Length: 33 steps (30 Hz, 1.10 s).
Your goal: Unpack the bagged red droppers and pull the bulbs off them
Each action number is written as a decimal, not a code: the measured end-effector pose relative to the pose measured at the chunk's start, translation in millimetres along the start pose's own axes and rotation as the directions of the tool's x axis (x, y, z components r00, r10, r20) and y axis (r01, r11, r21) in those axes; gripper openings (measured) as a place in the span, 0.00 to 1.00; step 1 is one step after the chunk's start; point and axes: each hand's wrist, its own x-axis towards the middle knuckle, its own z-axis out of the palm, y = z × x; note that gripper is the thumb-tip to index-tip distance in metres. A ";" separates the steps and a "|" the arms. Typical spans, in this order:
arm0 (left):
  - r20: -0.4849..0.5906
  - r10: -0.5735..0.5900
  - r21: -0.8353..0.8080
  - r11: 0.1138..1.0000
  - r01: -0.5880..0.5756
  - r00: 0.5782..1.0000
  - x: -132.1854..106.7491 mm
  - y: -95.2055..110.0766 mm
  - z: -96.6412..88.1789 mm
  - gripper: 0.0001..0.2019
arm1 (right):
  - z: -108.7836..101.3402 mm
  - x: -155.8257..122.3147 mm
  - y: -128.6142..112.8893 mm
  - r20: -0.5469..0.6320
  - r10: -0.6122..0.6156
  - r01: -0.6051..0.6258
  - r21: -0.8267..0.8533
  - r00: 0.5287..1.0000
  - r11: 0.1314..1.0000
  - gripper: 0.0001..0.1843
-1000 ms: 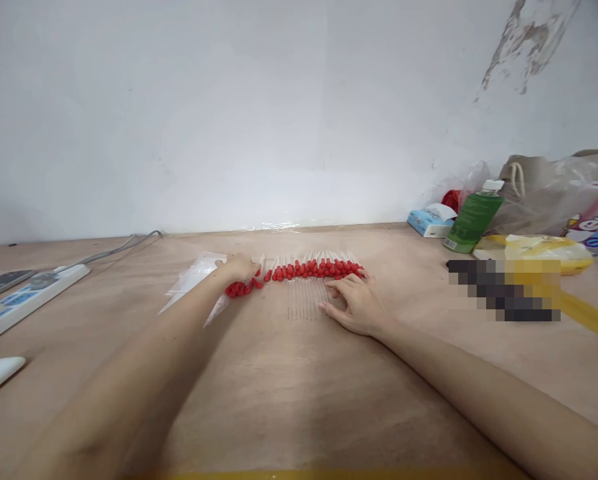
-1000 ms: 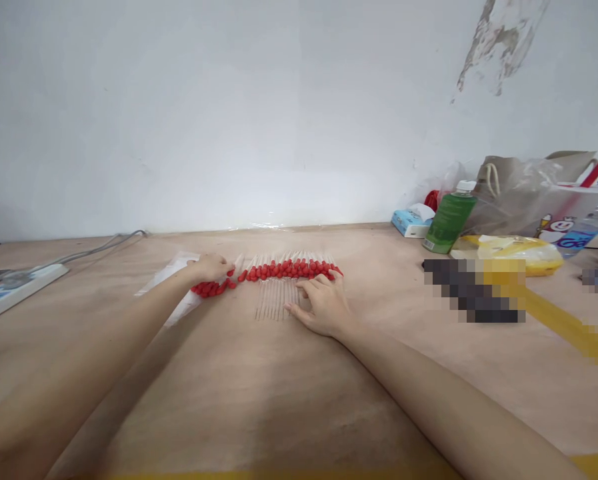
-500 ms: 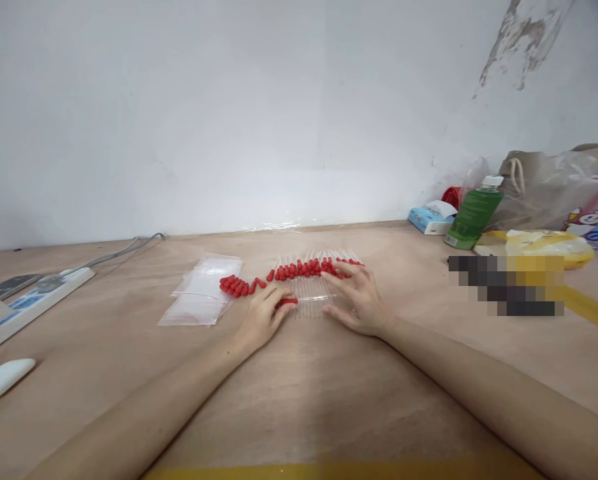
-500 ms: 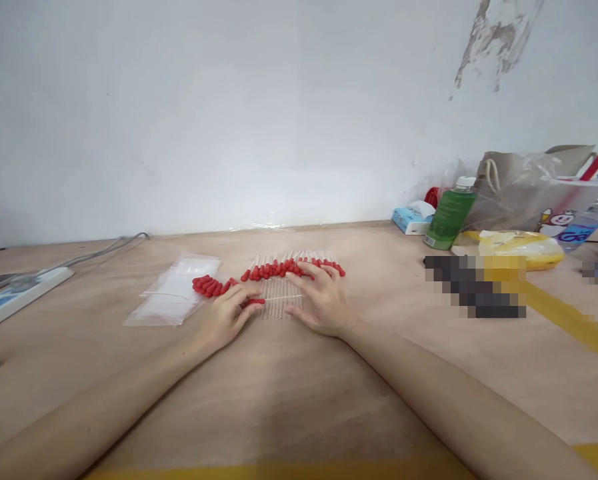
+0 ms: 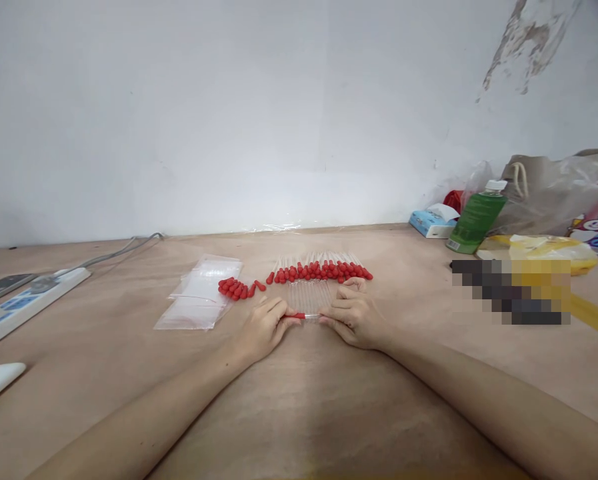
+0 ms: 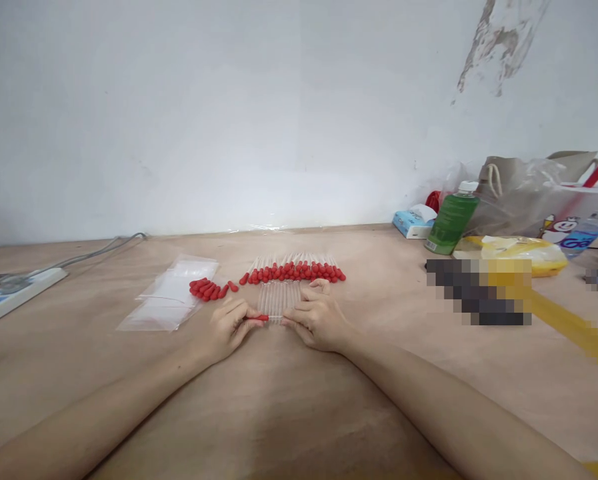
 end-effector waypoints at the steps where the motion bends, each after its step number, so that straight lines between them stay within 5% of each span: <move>1: 0.011 0.005 0.001 1.000 -0.005 1.000 -0.2 0.6 -0.1 0.08 | -0.6 -0.2 -0.6 0.005 -0.005 0.005 0.000 1.000 1.000 0.11; 9: 0.049 -0.050 -0.047 0.998 0.052 0.998 -3.5 -1.1 -3.7 0.08 | -6.5 -3.7 3.9 0.018 -0.050 0.050 -0.015 0.999 0.999 0.11; 16: -0.110 -0.133 -0.036 0.991 0.130 0.985 -9.9 -14.2 -15.4 0.07 | -5.3 -9.5 24.5 -0.112 0.306 -0.310 -0.026 0.946 0.950 0.12; 20: -0.281 -0.264 0.002 0.961 0.276 0.923 -1.8 -30.8 -20.6 0.11 | 2.9 -7.7 20.3 -0.094 0.321 -0.329 -0.087 0.942 0.940 0.14; 24: -0.314 -0.374 0.083 0.905 0.418 0.872 1.7 -54.3 -34.5 0.13 | 6.4 -8.1 20.6 -0.105 0.363 -0.377 -0.163 0.926 0.912 0.13; 33: -0.193 -0.304 0.447 0.819 0.359 0.933 3.7 -54.5 -29.9 0.08 | 6.8 -2.9 18.4 -0.057 0.400 -0.403 -0.219 0.915 0.889 0.12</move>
